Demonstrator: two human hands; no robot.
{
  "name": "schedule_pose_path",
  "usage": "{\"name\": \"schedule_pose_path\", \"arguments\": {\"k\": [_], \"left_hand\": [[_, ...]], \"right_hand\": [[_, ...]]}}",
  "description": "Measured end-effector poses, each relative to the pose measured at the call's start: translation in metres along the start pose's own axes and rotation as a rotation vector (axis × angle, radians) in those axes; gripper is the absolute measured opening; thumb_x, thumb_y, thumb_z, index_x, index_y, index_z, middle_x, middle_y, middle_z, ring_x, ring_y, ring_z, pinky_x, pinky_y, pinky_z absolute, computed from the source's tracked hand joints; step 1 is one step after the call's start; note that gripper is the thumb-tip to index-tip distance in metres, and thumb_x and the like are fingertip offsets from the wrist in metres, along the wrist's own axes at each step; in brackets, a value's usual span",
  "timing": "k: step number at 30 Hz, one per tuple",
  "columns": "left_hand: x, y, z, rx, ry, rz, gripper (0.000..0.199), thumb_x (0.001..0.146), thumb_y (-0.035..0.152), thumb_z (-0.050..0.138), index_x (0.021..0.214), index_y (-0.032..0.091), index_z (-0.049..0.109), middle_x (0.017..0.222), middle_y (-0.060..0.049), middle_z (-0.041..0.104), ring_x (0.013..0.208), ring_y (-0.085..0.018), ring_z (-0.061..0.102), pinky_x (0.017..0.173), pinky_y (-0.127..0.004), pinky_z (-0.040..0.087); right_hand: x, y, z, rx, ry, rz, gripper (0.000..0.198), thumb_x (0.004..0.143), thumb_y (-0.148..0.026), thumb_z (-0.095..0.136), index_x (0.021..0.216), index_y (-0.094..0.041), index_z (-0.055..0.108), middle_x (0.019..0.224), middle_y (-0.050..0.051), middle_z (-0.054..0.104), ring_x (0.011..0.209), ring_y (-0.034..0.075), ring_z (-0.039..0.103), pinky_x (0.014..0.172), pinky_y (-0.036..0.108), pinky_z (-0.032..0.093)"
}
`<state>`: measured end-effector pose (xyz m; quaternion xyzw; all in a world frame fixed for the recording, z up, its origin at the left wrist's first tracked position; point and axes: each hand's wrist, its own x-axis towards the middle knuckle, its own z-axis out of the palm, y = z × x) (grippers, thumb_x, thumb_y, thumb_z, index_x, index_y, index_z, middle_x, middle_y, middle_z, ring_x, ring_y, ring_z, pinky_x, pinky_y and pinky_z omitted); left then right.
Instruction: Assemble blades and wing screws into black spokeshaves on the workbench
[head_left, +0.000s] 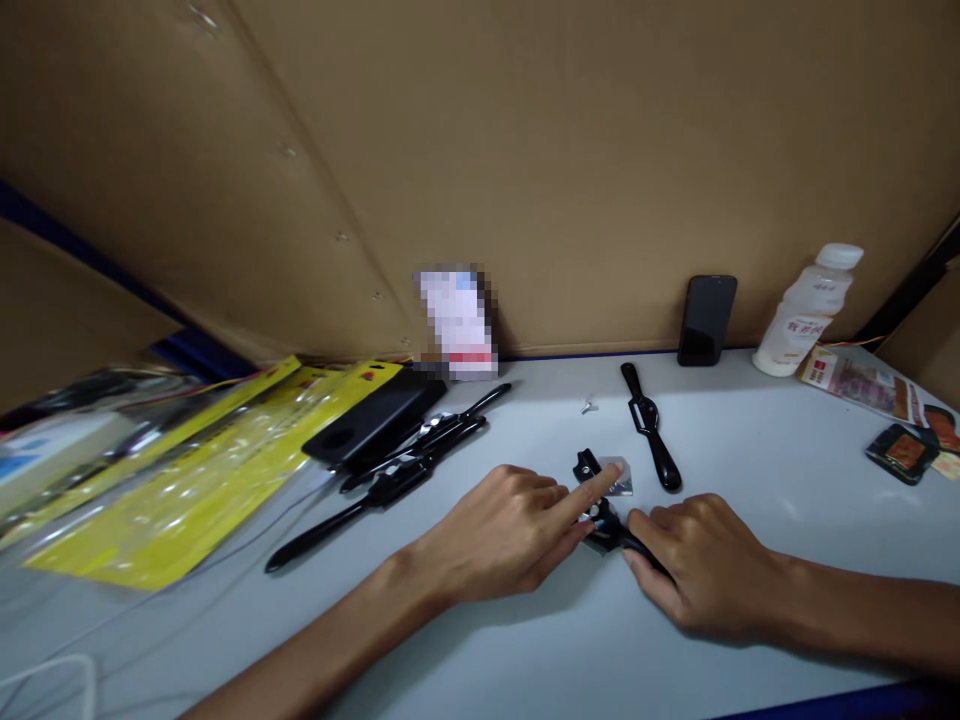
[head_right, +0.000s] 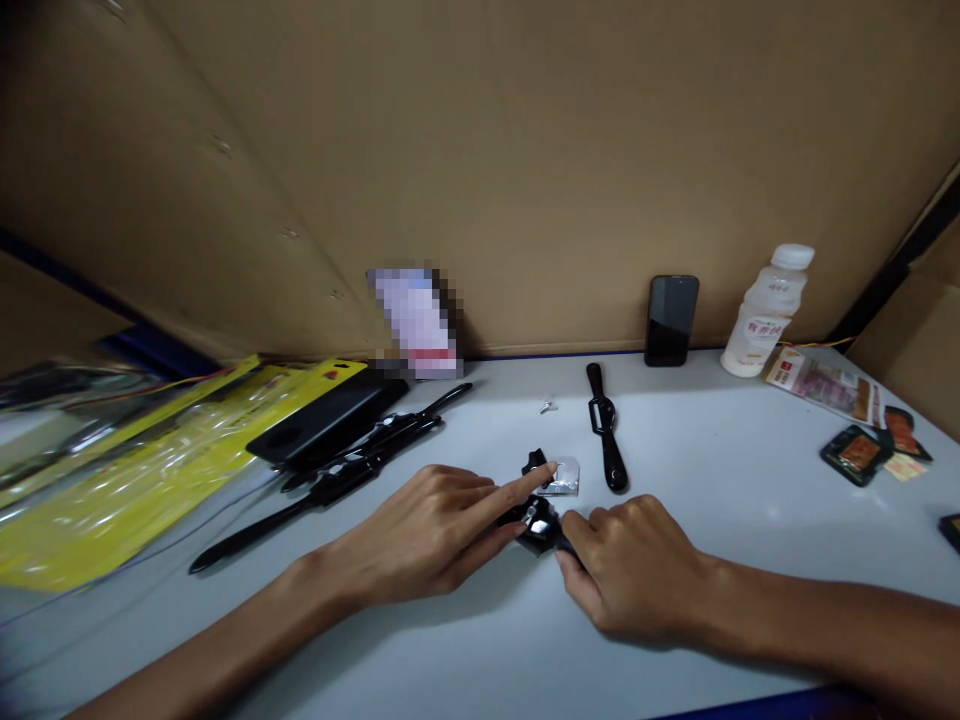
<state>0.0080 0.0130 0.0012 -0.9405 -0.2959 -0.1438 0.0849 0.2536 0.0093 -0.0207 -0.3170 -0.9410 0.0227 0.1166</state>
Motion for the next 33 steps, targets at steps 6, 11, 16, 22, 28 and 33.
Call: {"name": "schedule_pose_path", "arguments": {"k": [6, 11, 16, 22, 28, 33], "left_hand": [[0.0, 0.0, -0.002, 0.013, -0.026, 0.044, 0.038, 0.104, 0.025, 0.039, 0.14, 0.014, 0.042, 0.064, 0.002, 0.066, 0.05, -0.016, 0.061, 0.047, -0.032, 0.04], [0.001, 0.002, -0.002, 0.029, 0.018, -0.028, 0.032, 0.104, 0.027, 0.04, 0.13, 0.012, 0.048, 0.063, 0.001, 0.066, 0.05, -0.016, 0.062, 0.047, -0.031, 0.04], [0.002, 0.001, -0.005, -0.039, -0.005, 0.016, 0.024, 0.103, 0.027, 0.042, 0.104, 0.016, 0.063, 0.062, 0.0, 0.064, 0.048, -0.015, 0.058, 0.047, -0.031, 0.039], [0.001, -0.001, -0.003, -0.036, 0.035, 0.008, 0.025, 0.102, 0.024, 0.043, 0.108, 0.015, 0.065, 0.062, 0.0, 0.064, 0.048, -0.014, 0.056, 0.047, -0.03, 0.038], [0.004, 0.008, 0.0, -0.096, 0.006, 0.052, 0.024, 0.095, 0.011, 0.041, 0.096, 0.018, 0.064, 0.06, 0.001, 0.061, 0.047, -0.014, 0.053, 0.046, -0.03, 0.034], [0.007, 0.012, 0.002, -0.117, 0.016, -0.155, 0.015, 0.098, 0.023, 0.046, 0.094, 0.016, 0.059, 0.072, -0.002, 0.063, 0.061, -0.016, 0.057, 0.051, -0.027, 0.041]], "right_hand": [[0.001, 0.0, -0.001, -0.004, 0.012, -0.005, 0.022, 0.093, -0.027, 0.039, 0.087, -0.018, 0.058, 0.063, 0.002, 0.064, 0.047, 0.014, 0.048, 0.053, 0.036, 0.019], [0.001, -0.001, -0.001, -0.018, -0.009, 0.004, 0.023, 0.094, -0.028, 0.039, 0.089, -0.018, 0.059, 0.064, 0.002, 0.065, 0.048, 0.014, 0.048, 0.053, 0.036, 0.02], [0.0, 0.0, 0.001, -0.016, -0.001, -0.002, 0.023, 0.094, -0.028, 0.039, 0.087, -0.018, 0.059, 0.063, 0.002, 0.064, 0.048, 0.014, 0.047, 0.054, 0.036, 0.02], [0.0, 0.0, 0.0, -0.01, -0.008, -0.006, 0.022, 0.093, -0.028, 0.04, 0.087, -0.018, 0.058, 0.064, 0.002, 0.064, 0.048, 0.014, 0.047, 0.054, 0.036, 0.018], [0.0, -0.001, -0.001, -0.008, -0.014, 0.002, 0.023, 0.093, -0.028, 0.039, 0.087, -0.018, 0.059, 0.064, 0.002, 0.064, 0.048, 0.014, 0.048, 0.054, 0.036, 0.018], [0.0, 0.0, 0.0, -0.018, -0.021, 0.001, 0.023, 0.093, -0.028, 0.04, 0.088, -0.018, 0.059, 0.065, 0.003, 0.065, 0.048, 0.015, 0.048, 0.054, 0.036, 0.019]]}}
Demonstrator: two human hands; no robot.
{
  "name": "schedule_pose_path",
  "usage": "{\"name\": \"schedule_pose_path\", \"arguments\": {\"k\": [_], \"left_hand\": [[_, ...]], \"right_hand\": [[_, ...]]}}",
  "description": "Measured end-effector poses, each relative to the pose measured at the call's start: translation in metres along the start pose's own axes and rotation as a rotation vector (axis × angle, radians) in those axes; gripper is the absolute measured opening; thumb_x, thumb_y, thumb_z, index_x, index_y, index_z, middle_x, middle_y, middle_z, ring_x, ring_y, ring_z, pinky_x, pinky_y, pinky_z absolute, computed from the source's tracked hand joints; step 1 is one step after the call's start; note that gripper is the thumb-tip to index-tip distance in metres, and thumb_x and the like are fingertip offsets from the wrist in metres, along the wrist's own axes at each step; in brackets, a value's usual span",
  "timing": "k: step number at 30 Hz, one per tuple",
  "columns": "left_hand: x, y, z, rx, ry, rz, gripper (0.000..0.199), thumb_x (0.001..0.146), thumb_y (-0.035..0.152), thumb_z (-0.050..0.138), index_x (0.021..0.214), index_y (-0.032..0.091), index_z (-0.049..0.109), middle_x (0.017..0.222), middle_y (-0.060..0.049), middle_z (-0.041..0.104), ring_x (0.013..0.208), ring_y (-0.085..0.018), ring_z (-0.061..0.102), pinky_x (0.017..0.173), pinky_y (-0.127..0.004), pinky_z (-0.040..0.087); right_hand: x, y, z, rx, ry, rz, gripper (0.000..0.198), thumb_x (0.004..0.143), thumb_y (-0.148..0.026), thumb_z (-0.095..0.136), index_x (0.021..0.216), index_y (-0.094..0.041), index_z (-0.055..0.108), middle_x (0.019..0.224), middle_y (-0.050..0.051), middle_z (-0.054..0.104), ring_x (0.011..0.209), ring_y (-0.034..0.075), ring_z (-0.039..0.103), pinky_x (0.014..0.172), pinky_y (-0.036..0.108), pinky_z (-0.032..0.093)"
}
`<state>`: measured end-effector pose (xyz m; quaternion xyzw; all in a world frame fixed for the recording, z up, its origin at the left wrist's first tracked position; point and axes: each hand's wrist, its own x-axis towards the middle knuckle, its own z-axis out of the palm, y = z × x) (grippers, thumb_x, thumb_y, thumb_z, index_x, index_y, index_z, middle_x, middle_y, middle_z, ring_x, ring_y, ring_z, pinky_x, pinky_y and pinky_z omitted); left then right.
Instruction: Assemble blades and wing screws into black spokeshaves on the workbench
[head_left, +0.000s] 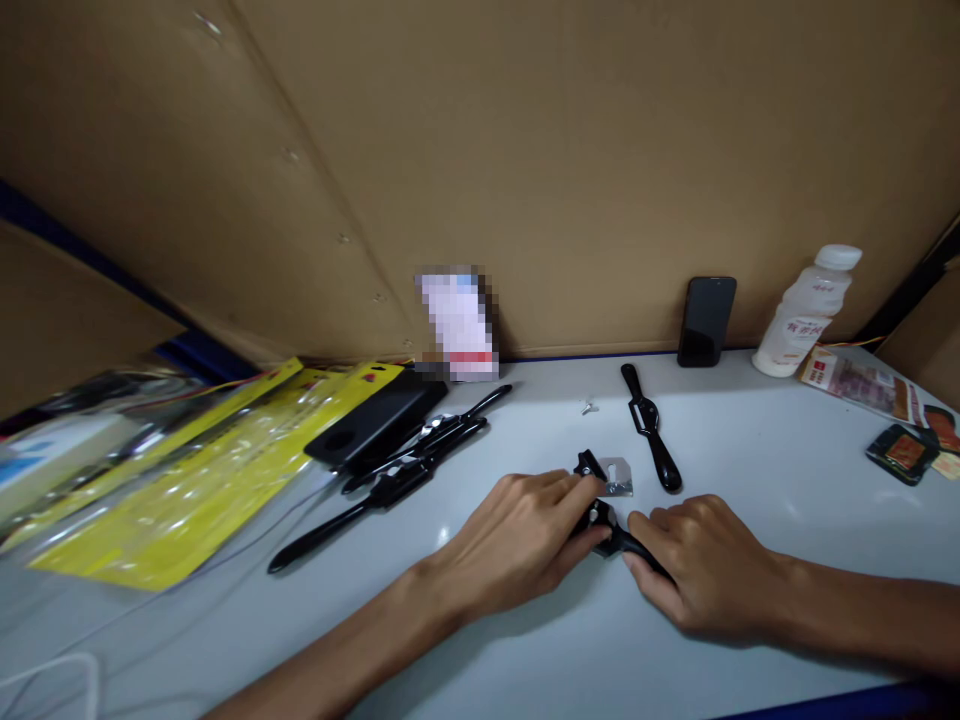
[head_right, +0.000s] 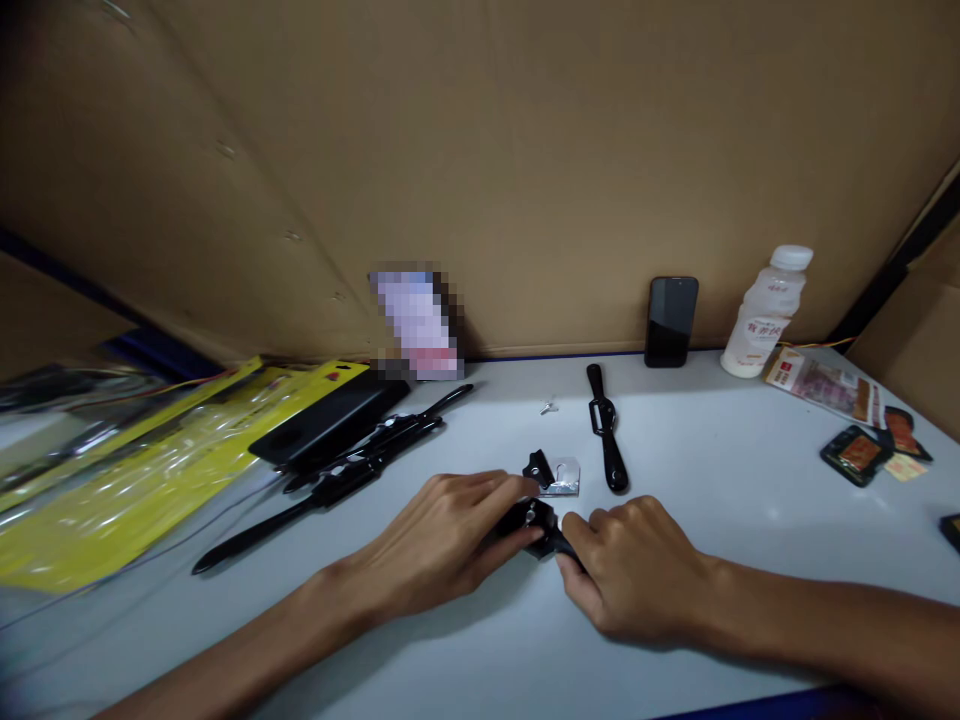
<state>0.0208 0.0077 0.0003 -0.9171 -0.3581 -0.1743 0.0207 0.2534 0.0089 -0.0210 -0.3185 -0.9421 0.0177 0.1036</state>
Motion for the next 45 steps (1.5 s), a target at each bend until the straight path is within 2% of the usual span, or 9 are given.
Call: {"name": "schedule_pose_path", "arguments": {"k": [6, 12, 19, 24, 28, 34, 39, 42, 45], "left_hand": [[0.002, 0.002, -0.002, -0.111, 0.005, 0.132, 0.021, 0.091, 0.009, 0.043, 0.085, 0.017, 0.061, 0.093, -0.008, 0.062, 0.078, -0.019, 0.056, 0.063, -0.031, 0.051], [0.001, 0.008, 0.005, -0.11, 0.052, -0.037, 0.017, 0.099, 0.021, 0.046, 0.097, 0.016, 0.062, 0.086, -0.006, 0.059, 0.073, -0.019, 0.057, 0.059, -0.031, 0.052], [0.002, 0.009, 0.007, -0.131, 0.125, 0.088, 0.037, 0.089, 0.001, 0.041, 0.122, 0.013, 0.055, 0.099, -0.01, 0.066, 0.087, -0.022, 0.058, 0.075, -0.036, 0.057], [0.0, 0.008, 0.006, -0.167, 0.115, 0.005, 0.017, 0.095, 0.012, 0.047, 0.098, 0.014, 0.064, 0.089, -0.007, 0.06, 0.075, -0.019, 0.055, 0.06, -0.031, 0.052], [0.0, 0.007, 0.005, -0.258, 0.079, 0.087, 0.024, 0.096, 0.014, 0.048, 0.077, 0.016, 0.061, 0.091, -0.007, 0.059, 0.076, -0.016, 0.055, 0.062, -0.03, 0.051], [0.001, 0.009, 0.008, -0.176, 0.151, 0.005, 0.016, 0.097, 0.015, 0.049, 0.106, 0.015, 0.063, 0.099, -0.01, 0.061, 0.085, -0.021, 0.056, 0.07, -0.035, 0.054], [0.001, 0.009, 0.007, -0.223, 0.076, 0.07, 0.021, 0.091, 0.004, 0.044, 0.084, 0.016, 0.061, 0.088, -0.007, 0.062, 0.082, -0.02, 0.054, 0.069, -0.033, 0.051], [0.0, 0.01, 0.005, -0.217, 0.103, 0.107, 0.017, 0.088, 0.007, 0.048, 0.089, 0.016, 0.063, 0.099, -0.009, 0.063, 0.089, -0.022, 0.055, 0.074, -0.036, 0.052], [0.0, 0.01, 0.006, -0.167, 0.133, -0.013, 0.013, 0.096, 0.018, 0.05, 0.096, 0.015, 0.062, 0.096, -0.009, 0.06, 0.084, -0.021, 0.055, 0.068, -0.034, 0.052]], "right_hand": [[0.0, 0.0, 0.0, 0.006, -0.021, 0.003, 0.022, 0.093, -0.028, 0.04, 0.088, -0.018, 0.059, 0.066, 0.002, 0.065, 0.049, 0.014, 0.048, 0.054, 0.035, 0.019], [0.0, 0.001, 0.0, 0.011, -0.018, 0.002, 0.023, 0.094, -0.028, 0.04, 0.09, -0.017, 0.06, 0.067, 0.002, 0.066, 0.05, 0.015, 0.05, 0.054, 0.036, 0.02], [0.0, 0.002, 0.0, 0.02, -0.003, -0.003, 0.023, 0.094, -0.028, 0.04, 0.091, -0.017, 0.061, 0.068, 0.003, 0.067, 0.05, 0.015, 0.051, 0.054, 0.036, 0.019], [0.0, 0.001, 0.001, 0.015, 0.016, -0.003, 0.023, 0.093, -0.028, 0.04, 0.088, -0.018, 0.06, 0.065, 0.002, 0.065, 0.049, 0.015, 0.049, 0.054, 0.036, 0.018], [-0.001, 0.001, 0.003, 0.014, 0.031, -0.01, 0.022, 0.093, -0.028, 0.04, 0.087, -0.018, 0.059, 0.064, 0.002, 0.065, 0.048, 0.015, 0.049, 0.054, 0.036, 0.017], [0.0, 0.001, 0.002, 0.018, 0.031, -0.017, 0.022, 0.093, -0.028, 0.041, 0.089, -0.018, 0.059, 0.066, 0.002, 0.066, 0.049, 0.015, 0.051, 0.054, 0.035, 0.018], [0.0, 0.001, 0.0, 0.01, 0.002, -0.007, 0.021, 0.094, -0.027, 0.041, 0.089, -0.018, 0.059, 0.066, 0.002, 0.066, 0.05, 0.015, 0.051, 0.054, 0.035, 0.018], [0.0, 0.001, 0.001, 0.018, 0.004, -0.01, 0.021, 0.093, -0.027, 0.041, 0.09, -0.018, 0.059, 0.067, 0.002, 0.066, 0.05, 0.015, 0.051, 0.055, 0.035, 0.018], [0.0, 0.001, 0.002, 0.022, 0.003, -0.005, 0.021, 0.093, -0.028, 0.041, 0.089, -0.018, 0.059, 0.067, 0.002, 0.066, 0.05, 0.015, 0.051, 0.055, 0.036, 0.019]]}}
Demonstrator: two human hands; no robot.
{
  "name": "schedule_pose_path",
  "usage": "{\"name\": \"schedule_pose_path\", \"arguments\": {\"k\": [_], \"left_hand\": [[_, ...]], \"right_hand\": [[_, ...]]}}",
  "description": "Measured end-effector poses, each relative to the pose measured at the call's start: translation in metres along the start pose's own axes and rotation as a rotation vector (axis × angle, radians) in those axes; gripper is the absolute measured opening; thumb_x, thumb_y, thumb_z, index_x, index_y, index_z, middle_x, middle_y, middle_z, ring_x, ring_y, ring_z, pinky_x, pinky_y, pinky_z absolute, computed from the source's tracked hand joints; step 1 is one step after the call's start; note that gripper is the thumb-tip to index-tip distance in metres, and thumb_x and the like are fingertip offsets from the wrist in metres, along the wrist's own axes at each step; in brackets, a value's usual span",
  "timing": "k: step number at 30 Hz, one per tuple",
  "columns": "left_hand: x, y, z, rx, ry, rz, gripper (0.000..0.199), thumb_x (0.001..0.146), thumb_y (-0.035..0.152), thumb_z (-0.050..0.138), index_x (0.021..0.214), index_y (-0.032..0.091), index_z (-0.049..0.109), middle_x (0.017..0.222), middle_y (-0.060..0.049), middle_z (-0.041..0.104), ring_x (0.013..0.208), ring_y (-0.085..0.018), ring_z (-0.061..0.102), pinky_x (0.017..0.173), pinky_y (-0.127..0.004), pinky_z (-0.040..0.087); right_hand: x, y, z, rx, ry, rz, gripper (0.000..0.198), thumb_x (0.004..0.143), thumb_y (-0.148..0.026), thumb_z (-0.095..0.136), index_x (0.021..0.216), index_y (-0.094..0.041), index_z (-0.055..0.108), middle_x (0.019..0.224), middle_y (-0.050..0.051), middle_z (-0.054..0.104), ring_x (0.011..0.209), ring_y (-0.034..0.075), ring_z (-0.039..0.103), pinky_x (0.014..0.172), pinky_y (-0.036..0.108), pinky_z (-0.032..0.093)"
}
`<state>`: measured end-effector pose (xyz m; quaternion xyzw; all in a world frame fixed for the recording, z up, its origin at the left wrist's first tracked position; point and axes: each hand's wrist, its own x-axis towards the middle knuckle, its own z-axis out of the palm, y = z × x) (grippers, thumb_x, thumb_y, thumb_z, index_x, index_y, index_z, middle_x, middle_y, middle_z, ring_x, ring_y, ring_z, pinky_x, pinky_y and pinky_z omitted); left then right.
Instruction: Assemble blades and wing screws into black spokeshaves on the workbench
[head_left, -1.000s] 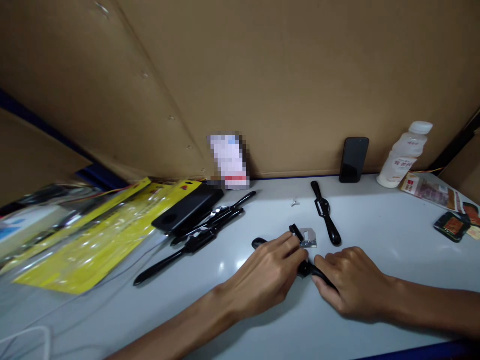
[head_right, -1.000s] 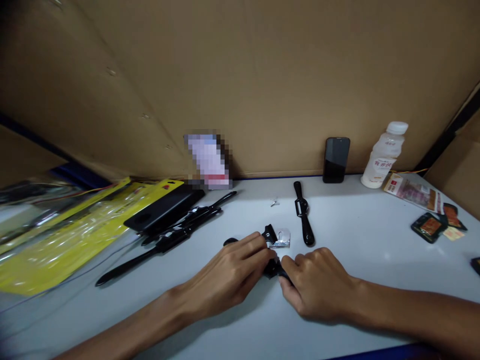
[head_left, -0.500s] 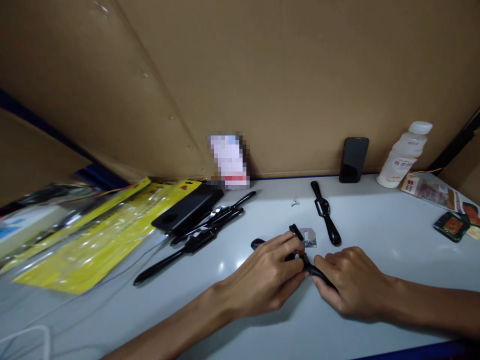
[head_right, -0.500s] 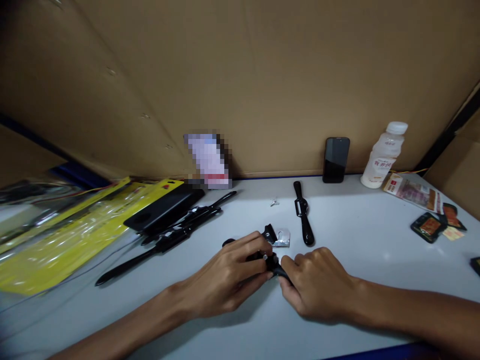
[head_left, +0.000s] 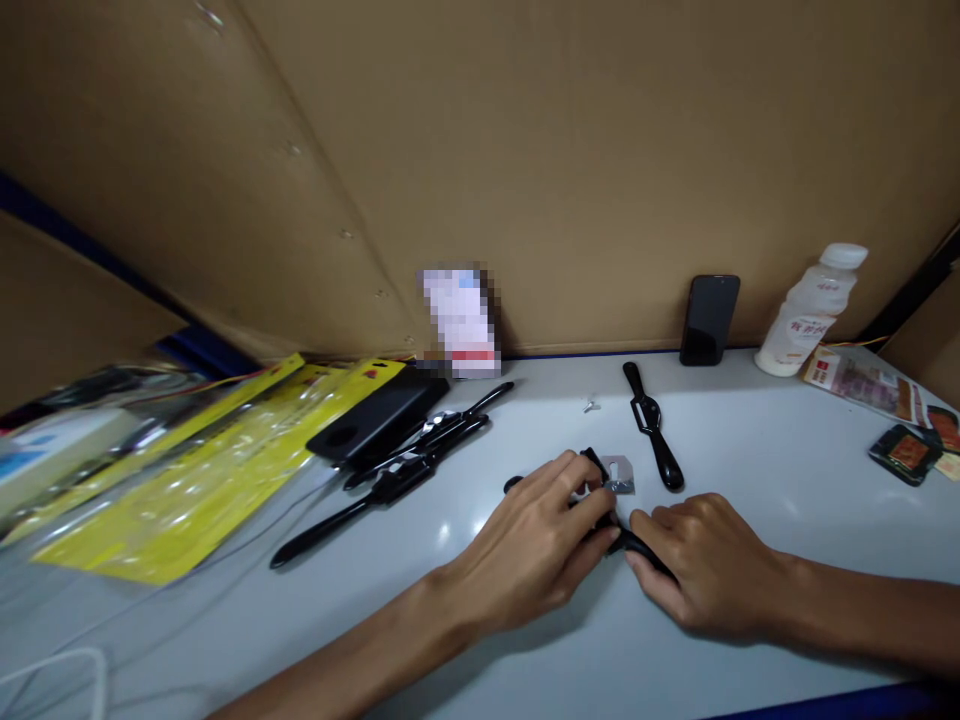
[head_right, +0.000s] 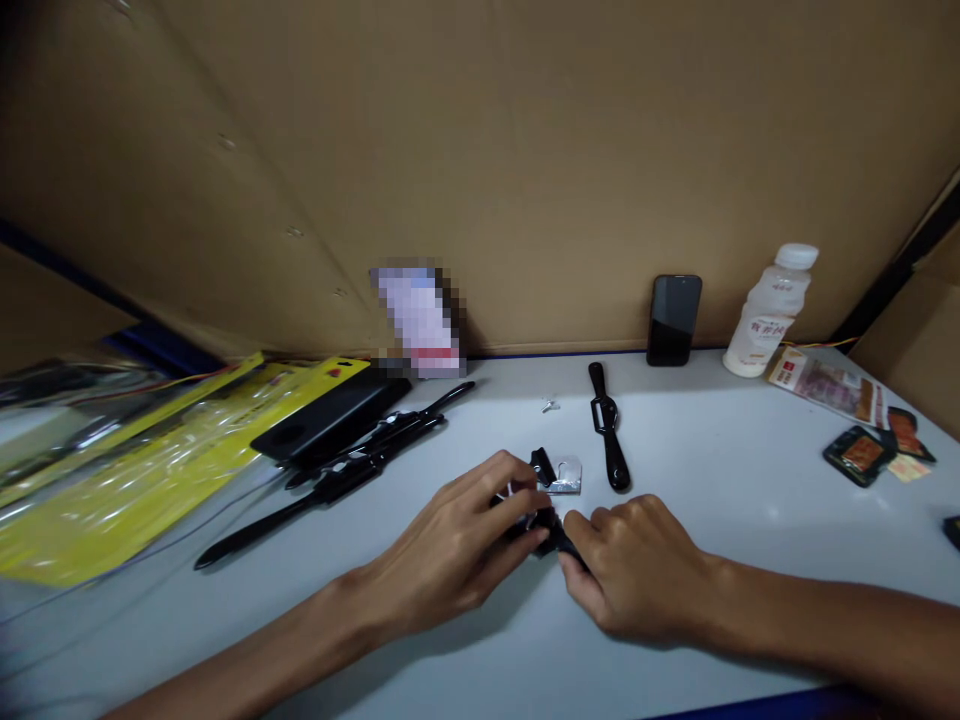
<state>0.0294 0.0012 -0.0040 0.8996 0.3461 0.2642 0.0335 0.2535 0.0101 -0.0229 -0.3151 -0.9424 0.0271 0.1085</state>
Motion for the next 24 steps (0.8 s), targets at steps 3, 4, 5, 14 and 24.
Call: {"name": "schedule_pose_path", "arguments": {"k": [3, 4, 5, 14, 24], "left_hand": [[0.0005, -0.0023, 0.003, 0.017, -0.056, -0.016, 0.019, 0.099, 0.016, 0.045, 0.088, 0.016, 0.06, 0.083, -0.005, 0.058, 0.075, -0.018, 0.054, 0.063, -0.03, 0.051], [0.0006, -0.0031, 0.0037, 0.025, -0.07, 0.013, 0.02, 0.098, 0.013, 0.043, 0.089, 0.016, 0.06, 0.082, -0.005, 0.059, 0.075, -0.019, 0.054, 0.064, -0.031, 0.052], [0.0008, -0.0036, 0.004, 0.034, -0.069, 0.042, 0.02, 0.097, 0.009, 0.041, 0.093, 0.016, 0.06, 0.084, -0.006, 0.061, 0.076, -0.019, 0.054, 0.067, -0.033, 0.053], [0.0009, 0.0002, -0.0027, -0.004, -0.032, 0.082, 0.019, 0.088, 0.006, 0.047, 0.097, 0.015, 0.061, 0.102, -0.011, 0.062, 0.091, -0.023, 0.055, 0.075, -0.038, 0.055], [0.0016, -0.001, -0.0007, -0.005, -0.044, 0.1, 0.032, 0.085, 0.0, 0.042, 0.108, 0.014, 0.06, 0.095, -0.01, 0.064, 0.087, -0.022, 0.056, 0.077, -0.037, 0.055]], "right_hand": [[0.0, 0.0003, 0.0001, -0.007, -0.003, 0.0, 0.023, 0.094, -0.029, 0.04, 0.088, -0.018, 0.059, 0.067, 0.002, 0.066, 0.05, 0.015, 0.051, 0.054, 0.036, 0.019], [-0.0002, 0.0003, -0.0001, -0.009, -0.002, -0.002, 0.023, 0.094, -0.029, 0.04, 0.088, -0.018, 0.059, 0.066, 0.002, 0.066, 0.049, 0.015, 0.051, 0.054, 0.036, 0.019], [-0.0003, 0.0002, -0.0004, -0.011, -0.001, -0.004, 0.023, 0.094, -0.029, 0.04, 0.089, -0.018, 0.059, 0.066, 0.002, 0.066, 0.049, 0.015, 0.051, 0.054, 0.036, 0.019], [0.0003, 0.0, -0.0024, -0.007, 0.007, -0.011, 0.02, 0.092, -0.026, 0.04, 0.088, -0.018, 0.058, 0.066, 0.002, 0.065, 0.049, 0.014, 0.05, 0.054, 0.035, 0.021], [0.0008, -0.0004, -0.0038, -0.01, -0.023, -0.003, 0.021, 0.094, -0.027, 0.042, 0.091, -0.017, 0.06, 0.069, 0.003, 0.068, 0.051, 0.015, 0.052, 0.054, 0.035, 0.021]]}}
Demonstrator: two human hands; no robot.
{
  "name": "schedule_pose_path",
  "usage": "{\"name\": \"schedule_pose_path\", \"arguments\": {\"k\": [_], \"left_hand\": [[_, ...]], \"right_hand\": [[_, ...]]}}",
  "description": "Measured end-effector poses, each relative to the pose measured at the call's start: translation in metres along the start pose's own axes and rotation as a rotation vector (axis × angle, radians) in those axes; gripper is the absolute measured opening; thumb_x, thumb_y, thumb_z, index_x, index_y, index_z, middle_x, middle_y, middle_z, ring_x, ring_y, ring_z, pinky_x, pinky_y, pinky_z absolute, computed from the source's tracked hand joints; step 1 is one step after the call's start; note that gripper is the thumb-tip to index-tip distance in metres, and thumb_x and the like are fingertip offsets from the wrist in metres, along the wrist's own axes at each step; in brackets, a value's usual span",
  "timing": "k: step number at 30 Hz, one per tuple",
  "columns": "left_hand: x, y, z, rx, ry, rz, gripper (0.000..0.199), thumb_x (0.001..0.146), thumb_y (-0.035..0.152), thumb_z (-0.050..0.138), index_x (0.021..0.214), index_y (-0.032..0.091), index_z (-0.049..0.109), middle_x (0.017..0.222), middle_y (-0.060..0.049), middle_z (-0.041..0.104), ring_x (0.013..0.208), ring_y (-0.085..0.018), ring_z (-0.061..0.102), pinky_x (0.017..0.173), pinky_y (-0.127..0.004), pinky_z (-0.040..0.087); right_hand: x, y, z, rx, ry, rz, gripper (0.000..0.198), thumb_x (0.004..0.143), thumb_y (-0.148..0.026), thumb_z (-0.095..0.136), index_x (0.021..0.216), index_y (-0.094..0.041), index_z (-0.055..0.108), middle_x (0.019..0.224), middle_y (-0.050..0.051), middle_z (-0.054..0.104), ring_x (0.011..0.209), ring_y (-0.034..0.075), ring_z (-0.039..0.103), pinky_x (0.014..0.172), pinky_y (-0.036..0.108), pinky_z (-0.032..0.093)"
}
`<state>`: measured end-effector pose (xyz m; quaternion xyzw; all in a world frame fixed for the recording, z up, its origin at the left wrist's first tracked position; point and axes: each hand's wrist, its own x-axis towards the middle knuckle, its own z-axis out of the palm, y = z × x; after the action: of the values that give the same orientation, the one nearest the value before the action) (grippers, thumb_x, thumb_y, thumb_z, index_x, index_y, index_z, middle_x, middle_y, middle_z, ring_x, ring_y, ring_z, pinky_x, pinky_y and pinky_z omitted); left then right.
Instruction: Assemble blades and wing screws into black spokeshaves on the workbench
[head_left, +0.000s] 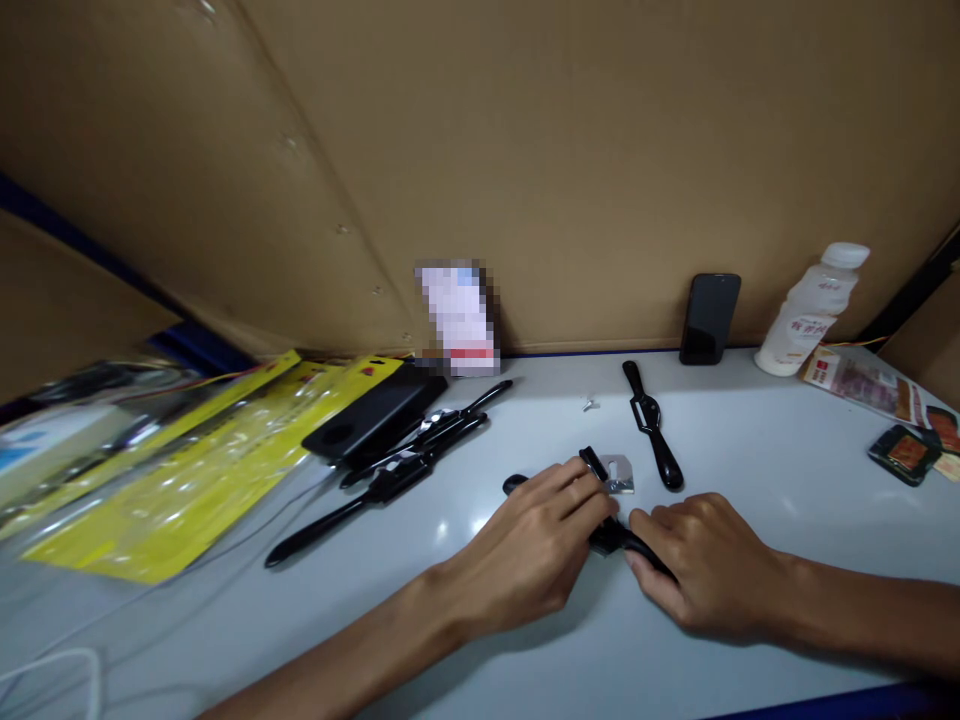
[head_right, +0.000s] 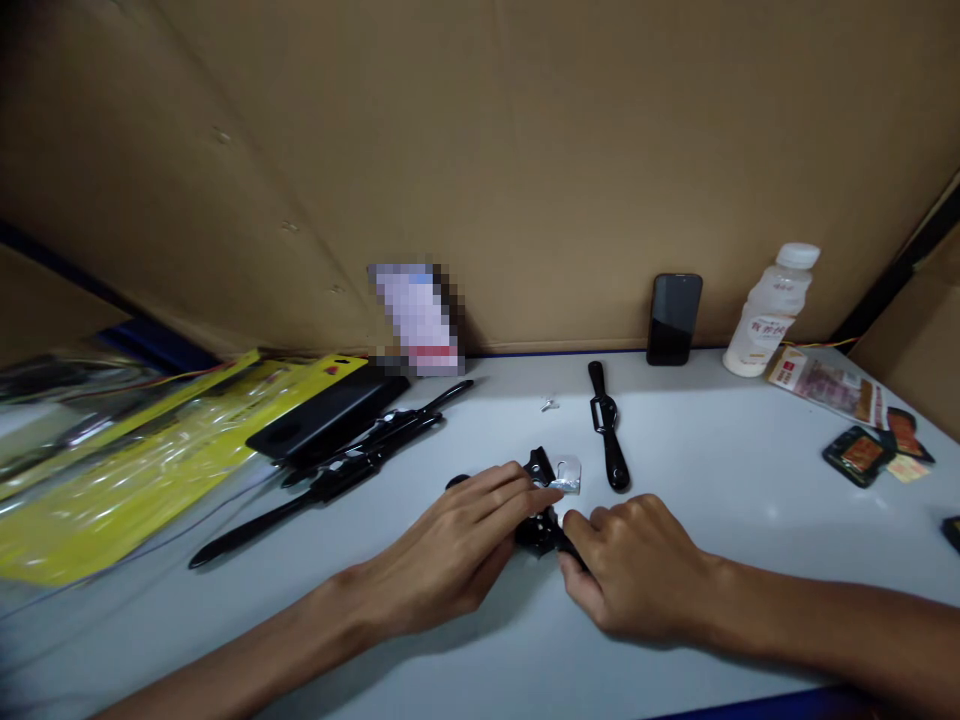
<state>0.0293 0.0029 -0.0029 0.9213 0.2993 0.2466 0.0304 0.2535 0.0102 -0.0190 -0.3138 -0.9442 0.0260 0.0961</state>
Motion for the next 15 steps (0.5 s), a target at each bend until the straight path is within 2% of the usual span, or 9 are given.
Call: {"name": "schedule_pose_path", "arguments": {"k": [3, 7, 10, 12, 13, 15], "left_hand": [[-0.0007, 0.0014, -0.0014, 0.0, 0.023, -0.049, 0.014, 0.092, 0.012, 0.049, 0.088, 0.016, 0.062, 0.096, -0.01, 0.061, 0.086, -0.022, 0.055, 0.072, -0.036, 0.054], [-0.001, 0.001, -0.0013, -0.037, 0.022, -0.039, 0.022, 0.095, 0.018, 0.053, 0.073, 0.016, 0.057, 0.093, -0.008, 0.059, 0.078, -0.018, 0.054, 0.066, -0.032, 0.053], [0.0, 0.0001, -0.0007, -0.061, 0.026, -0.038, 0.014, 0.095, 0.012, 0.048, 0.088, 0.016, 0.059, 0.093, -0.007, 0.061, 0.08, -0.018, 0.055, 0.07, -0.033, 0.054], [0.0004, -0.0005, -0.0001, -0.071, 0.018, -0.084, 0.021, 0.092, 0.007, 0.045, 0.105, 0.015, 0.059, 0.095, -0.008, 0.062, 0.084, -0.02, 0.056, 0.072, -0.035, 0.055], [0.0004, -0.0007, 0.0, -0.076, 0.013, -0.109, 0.025, 0.09, 0.004, 0.043, 0.108, 0.015, 0.058, 0.095, -0.008, 0.062, 0.085, -0.02, 0.056, 0.071, -0.035, 0.055], [-0.0003, -0.001, -0.0003, -0.084, 0.01, -0.121, 0.026, 0.086, 0.001, 0.042, 0.099, 0.016, 0.059, 0.094, -0.008, 0.061, 0.084, -0.02, 0.055, 0.069, -0.033, 0.054]], "right_hand": [[-0.0005, 0.0003, 0.0007, 0.003, 0.014, -0.005, 0.021, 0.093, -0.027, 0.041, 0.089, -0.018, 0.06, 0.067, 0.003, 0.067, 0.05, 0.015, 0.052, 0.054, 0.035, 0.02], [-0.0013, 0.0006, 0.0031, 0.002, 0.039, -0.008, 0.022, 0.093, -0.028, 0.041, 0.088, -0.018, 0.059, 0.066, 0.003, 0.066, 0.049, 0.015, 0.051, 0.054, 0.035, 0.019], [-0.0012, 0.0006, 0.003, -0.001, 0.036, -0.008, 0.023, 0.093, -0.028, 0.04, 0.088, -0.018, 0.06, 0.065, 0.002, 0.065, 0.049, 0.015, 0.05, 0.054, 0.036, 0.019], [-0.0009, 0.0004, 0.0022, -0.001, 0.034, -0.01, 0.023, 0.093, -0.028, 0.039, 0.089, -0.018, 0.059, 0.066, 0.002, 0.065, 0.049, 0.014, 0.05, 0.054, 0.036, 0.019], [-0.0007, 0.0003, 0.0018, -0.001, 0.032, -0.01, 0.023, 0.094, -0.028, 0.039, 0.089, -0.018, 0.059, 0.066, 0.002, 0.065, 0.049, 0.014, 0.049, 0.054, 0.035, 0.019], [-0.0006, 0.0002, 0.0012, -0.002, 0.036, -0.011, 0.023, 0.094, -0.028, 0.039, 0.088, -0.018, 0.058, 0.065, 0.002, 0.065, 0.048, 0.014, 0.049, 0.054, 0.035, 0.019]]}}
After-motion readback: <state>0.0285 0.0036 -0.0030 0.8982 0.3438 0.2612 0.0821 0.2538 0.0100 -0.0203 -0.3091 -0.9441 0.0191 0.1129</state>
